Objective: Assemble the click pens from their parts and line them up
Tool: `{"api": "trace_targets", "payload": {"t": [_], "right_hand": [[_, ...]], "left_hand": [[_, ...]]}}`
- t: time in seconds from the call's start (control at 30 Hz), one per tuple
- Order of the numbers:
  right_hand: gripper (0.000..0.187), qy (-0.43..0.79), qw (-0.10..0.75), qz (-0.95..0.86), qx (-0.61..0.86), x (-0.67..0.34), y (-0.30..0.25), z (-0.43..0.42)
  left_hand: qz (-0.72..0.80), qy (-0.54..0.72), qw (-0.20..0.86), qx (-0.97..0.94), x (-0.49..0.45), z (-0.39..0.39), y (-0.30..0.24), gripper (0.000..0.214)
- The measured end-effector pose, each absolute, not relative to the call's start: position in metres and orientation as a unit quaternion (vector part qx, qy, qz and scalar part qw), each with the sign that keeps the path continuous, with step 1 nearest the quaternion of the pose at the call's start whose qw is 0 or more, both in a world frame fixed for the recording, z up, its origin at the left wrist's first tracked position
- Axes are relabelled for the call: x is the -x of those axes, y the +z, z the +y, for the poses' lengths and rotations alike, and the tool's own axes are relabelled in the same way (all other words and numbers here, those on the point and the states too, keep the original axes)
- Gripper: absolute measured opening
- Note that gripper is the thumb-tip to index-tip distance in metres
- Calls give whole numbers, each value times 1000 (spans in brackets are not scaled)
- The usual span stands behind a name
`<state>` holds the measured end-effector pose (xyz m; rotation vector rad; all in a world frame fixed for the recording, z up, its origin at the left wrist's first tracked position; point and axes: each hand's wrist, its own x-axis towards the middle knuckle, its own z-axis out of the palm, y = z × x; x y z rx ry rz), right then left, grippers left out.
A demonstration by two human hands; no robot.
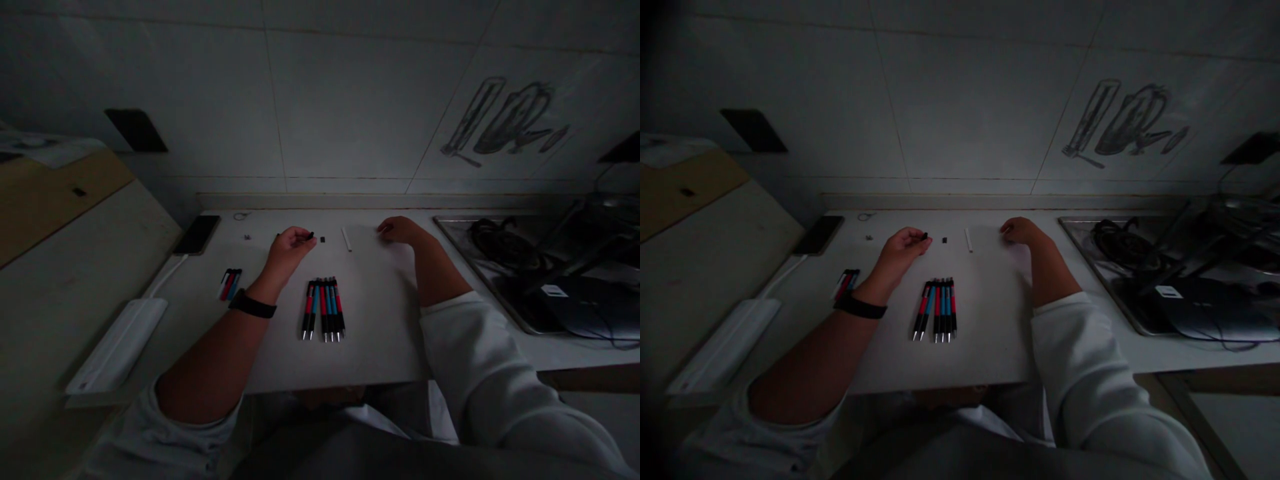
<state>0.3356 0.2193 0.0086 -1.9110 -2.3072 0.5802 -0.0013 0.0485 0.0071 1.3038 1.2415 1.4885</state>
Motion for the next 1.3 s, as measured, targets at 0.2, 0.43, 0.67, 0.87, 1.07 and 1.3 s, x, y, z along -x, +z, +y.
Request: {"api": "trace_targets", "payload": {"t": [0.2,0.43,0.67,0.87,1.07,1.3], "right_hand": [[21,182,130,-732,643,-341,57,202],[27,285,256,-802,459,-244,70,124],[30,318,286,-817,387,-198,12,88],[33,399,324,-755,407,-204,0,93],[34,422,322,-756,383,-201,-6,87],[35,474,331,-730,364,-200,-4,86]], "left_hand": [[535,536,301,-580,2,46,7,20],[514,495,187,-675,-1,43,6,12],[500,423,118,-746,0,43,2,9],[493,429,113,-749,-3,42,2,17],[496,435,121,-742,-3,42,1,16],[483,439,127,-747,-3,41,2,18]]}}
